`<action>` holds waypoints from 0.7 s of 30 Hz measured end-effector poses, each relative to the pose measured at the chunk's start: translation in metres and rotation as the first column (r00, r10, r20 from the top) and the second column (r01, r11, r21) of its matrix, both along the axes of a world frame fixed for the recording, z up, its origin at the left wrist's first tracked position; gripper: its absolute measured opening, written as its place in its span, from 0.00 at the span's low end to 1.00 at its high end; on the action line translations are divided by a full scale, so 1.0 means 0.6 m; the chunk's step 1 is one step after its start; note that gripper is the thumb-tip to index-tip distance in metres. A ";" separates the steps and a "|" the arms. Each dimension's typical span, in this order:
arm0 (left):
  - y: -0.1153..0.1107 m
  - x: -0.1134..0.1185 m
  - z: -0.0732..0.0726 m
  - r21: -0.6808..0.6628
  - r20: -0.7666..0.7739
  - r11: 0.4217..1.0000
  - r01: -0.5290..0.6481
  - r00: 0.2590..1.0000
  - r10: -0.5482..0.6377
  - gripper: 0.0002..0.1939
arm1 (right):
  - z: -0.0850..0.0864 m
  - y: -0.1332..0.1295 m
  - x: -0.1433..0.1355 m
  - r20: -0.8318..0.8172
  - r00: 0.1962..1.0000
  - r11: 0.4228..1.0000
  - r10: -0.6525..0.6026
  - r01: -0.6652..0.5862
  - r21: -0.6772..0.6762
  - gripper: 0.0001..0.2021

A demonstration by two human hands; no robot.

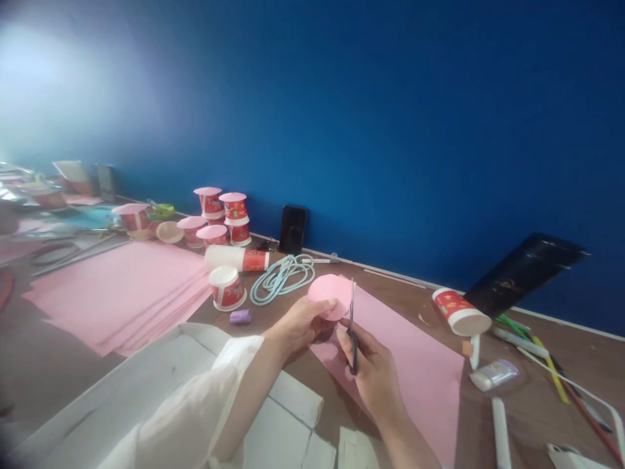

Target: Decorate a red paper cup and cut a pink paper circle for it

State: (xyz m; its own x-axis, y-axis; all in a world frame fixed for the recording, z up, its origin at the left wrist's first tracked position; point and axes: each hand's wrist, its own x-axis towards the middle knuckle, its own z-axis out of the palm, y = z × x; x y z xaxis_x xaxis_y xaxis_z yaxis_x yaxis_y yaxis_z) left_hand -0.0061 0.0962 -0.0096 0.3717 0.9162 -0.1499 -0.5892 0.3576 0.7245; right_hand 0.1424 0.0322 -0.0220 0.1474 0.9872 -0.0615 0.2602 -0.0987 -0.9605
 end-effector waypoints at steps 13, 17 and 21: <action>-0.005 -0.004 0.011 -0.033 -0.017 0.999 0.008 1.000 -0.009 0.20 | 0.002 0.003 0.000 0.033 0.999 1.000 0.007 -0.007 -0.008 0.34; -0.003 -0.003 0.009 -0.044 -0.013 0.999 0.009 1.000 -0.010 0.19 | 0.000 0.003 0.000 0.016 1.000 1.000 -0.005 0.005 -0.017 0.35; -0.002 -0.004 0.007 -0.050 -0.011 0.999 0.019 1.000 -0.020 0.19 | 0.001 0.003 0.001 0.018 1.000 1.000 -0.007 0.007 -0.022 0.34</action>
